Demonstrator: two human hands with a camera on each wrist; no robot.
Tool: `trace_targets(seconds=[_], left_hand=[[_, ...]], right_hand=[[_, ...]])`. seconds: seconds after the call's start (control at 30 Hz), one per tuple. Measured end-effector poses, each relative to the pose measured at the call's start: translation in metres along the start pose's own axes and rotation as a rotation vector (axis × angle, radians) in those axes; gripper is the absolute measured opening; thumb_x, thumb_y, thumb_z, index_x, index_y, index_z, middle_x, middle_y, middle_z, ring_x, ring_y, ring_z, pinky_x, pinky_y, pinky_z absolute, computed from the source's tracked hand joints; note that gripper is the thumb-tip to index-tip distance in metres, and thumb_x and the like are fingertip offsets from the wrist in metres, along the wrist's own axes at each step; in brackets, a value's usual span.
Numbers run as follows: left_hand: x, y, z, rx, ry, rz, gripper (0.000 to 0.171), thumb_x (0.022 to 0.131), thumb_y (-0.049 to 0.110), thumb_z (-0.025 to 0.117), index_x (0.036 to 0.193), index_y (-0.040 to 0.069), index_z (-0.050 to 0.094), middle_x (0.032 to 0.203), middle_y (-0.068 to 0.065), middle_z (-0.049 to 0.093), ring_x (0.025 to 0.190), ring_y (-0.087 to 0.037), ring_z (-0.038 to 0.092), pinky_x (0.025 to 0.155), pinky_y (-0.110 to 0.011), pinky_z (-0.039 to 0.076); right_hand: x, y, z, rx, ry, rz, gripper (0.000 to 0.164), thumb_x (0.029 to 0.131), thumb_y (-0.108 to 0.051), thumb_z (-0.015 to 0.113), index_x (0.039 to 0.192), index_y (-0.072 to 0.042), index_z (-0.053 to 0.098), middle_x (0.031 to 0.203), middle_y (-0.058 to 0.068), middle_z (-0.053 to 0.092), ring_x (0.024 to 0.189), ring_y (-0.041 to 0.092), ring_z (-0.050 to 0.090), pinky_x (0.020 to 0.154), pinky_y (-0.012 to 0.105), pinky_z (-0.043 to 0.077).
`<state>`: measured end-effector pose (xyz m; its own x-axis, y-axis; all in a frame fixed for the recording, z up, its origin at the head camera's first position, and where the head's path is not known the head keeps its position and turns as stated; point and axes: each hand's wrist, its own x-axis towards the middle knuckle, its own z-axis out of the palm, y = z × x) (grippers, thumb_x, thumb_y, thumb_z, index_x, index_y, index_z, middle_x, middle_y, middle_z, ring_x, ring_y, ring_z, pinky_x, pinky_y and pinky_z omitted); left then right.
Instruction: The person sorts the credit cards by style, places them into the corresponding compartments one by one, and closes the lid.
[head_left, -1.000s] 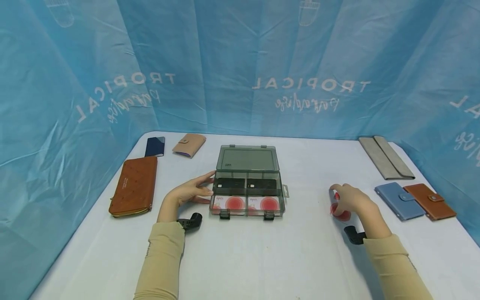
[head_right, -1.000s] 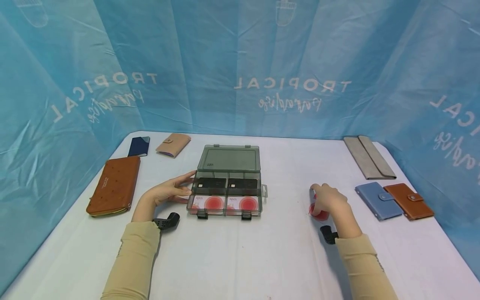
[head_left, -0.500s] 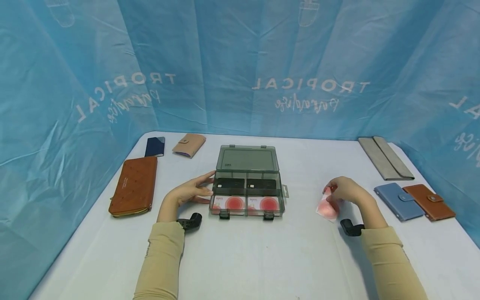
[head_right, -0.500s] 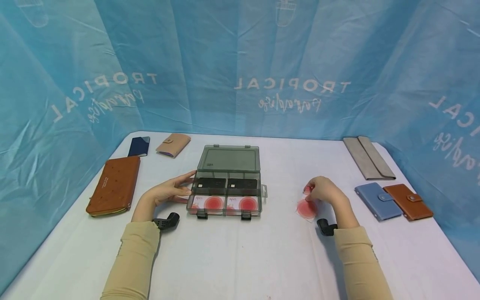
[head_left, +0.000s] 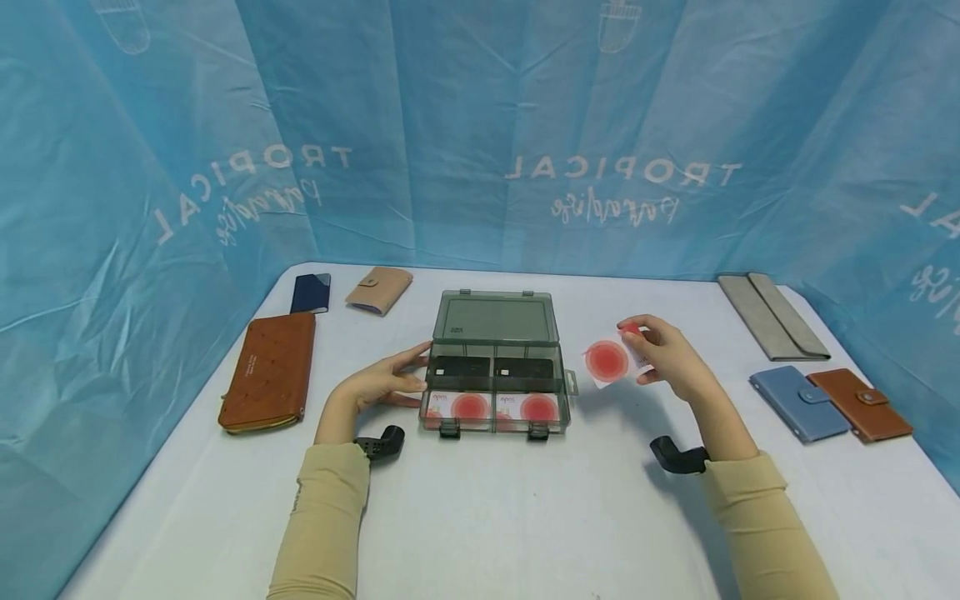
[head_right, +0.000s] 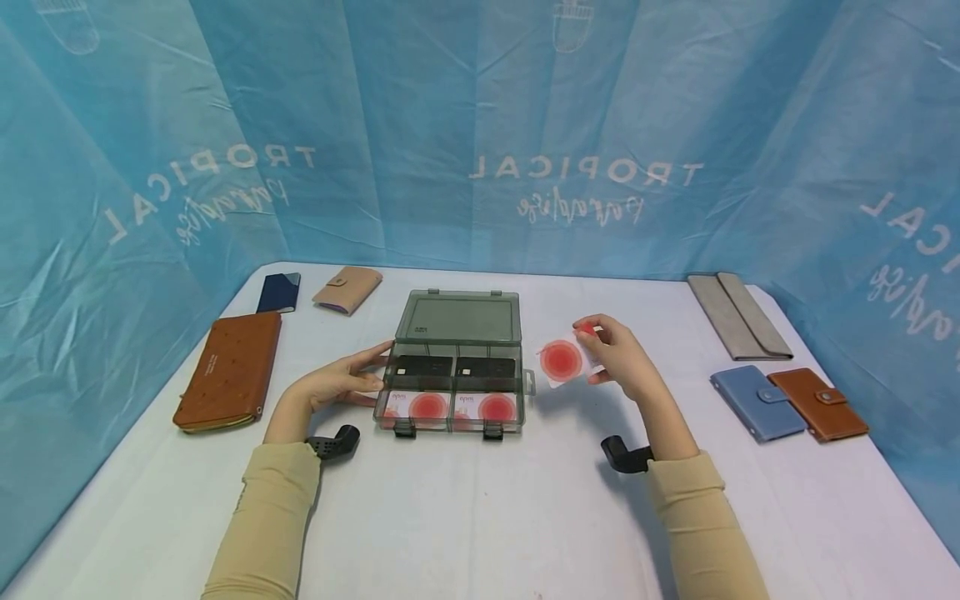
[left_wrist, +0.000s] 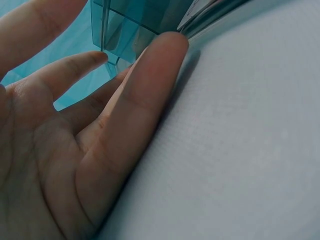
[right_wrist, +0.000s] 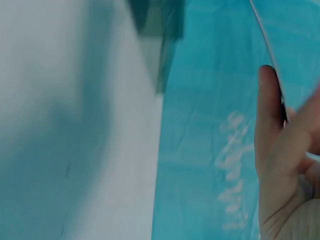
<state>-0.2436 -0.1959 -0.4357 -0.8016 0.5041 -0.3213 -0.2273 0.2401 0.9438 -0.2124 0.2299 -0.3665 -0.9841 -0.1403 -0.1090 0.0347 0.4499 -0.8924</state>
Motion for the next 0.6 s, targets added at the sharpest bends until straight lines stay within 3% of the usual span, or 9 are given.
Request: trace_targets(seconds=[0.1,0.2,0.27,0.37,0.5,0.6], left_hand=[[0.0,0.001,0.0,-0.002,-0.003,0.006,0.083,0.085,0.004,0.061,0.15,0.019,0.012,0.151,-0.02,0.011,0.124,-0.039,0.038,0.092,-0.045,0.048],[0.0,0.001,0.0,0.002,0.001,0.004,0.083,0.085,0.004,0.062,0.15,0.019,0.012,0.152,-0.019,0.011,0.124,-0.039,0.038,0.092,-0.045,0.048],[0.0,0.001,0.0,0.004,0.005,-0.001,0.083,0.085,0.005,0.062,0.15,0.02,0.013,0.152,-0.019,0.011,0.123,-0.039,0.039,0.092,-0.045,0.048],[0.0,0.001,-0.001,0.008,0.01,-0.006,0.083,0.086,0.006,0.062,0.15,0.02,0.013,0.152,-0.019,0.012,0.123,-0.039,0.04,0.092,-0.045,0.049],[0.0,0.0,-0.001,0.007,0.011,-0.009,0.083,0.086,0.005,0.062,0.15,0.02,0.013,0.152,-0.019,0.011,0.122,-0.038,0.041,0.092,-0.045,0.048],[0.001,-0.001,0.0,0.011,0.004,-0.005,0.083,0.086,0.005,0.062,0.15,0.019,0.012,0.151,-0.02,0.011,0.119,-0.036,0.043,0.092,-0.045,0.048]], right_hand=[[0.001,-0.011,0.011,0.097,-0.011,-0.035,0.05,0.092,-0.015,0.057,0.135,-0.004,0.034,0.109,0.018,0.05,0.078,0.017,0.056,0.059,0.025,0.056],[0.004,-0.02,0.023,0.203,-0.04,-0.092,0.06,0.085,-0.002,0.063,0.134,-0.002,0.028,0.096,0.013,0.055,0.072,0.013,0.06,0.067,0.027,0.057],[0.005,-0.026,0.031,0.226,-0.061,-0.126,0.058,0.083,0.001,0.064,0.13,0.001,0.029,0.09,0.009,0.06,0.076,0.012,0.061,0.073,0.027,0.055],[0.008,-0.033,0.048,0.152,-0.084,-0.161,0.042,0.086,-0.003,0.063,0.121,0.002,0.041,0.09,0.009,0.065,0.082,0.016,0.06,0.076,0.028,0.053],[0.012,-0.038,0.074,-0.041,-0.14,-0.229,0.021,0.09,-0.008,0.058,0.111,-0.004,0.055,0.099,0.011,0.065,0.09,0.02,0.059,0.077,0.031,0.053],[0.014,-0.037,0.092,-0.202,-0.207,-0.307,0.016,0.092,-0.006,0.055,0.106,-0.008,0.061,0.101,0.008,0.064,0.093,0.02,0.058,0.079,0.032,0.052]])
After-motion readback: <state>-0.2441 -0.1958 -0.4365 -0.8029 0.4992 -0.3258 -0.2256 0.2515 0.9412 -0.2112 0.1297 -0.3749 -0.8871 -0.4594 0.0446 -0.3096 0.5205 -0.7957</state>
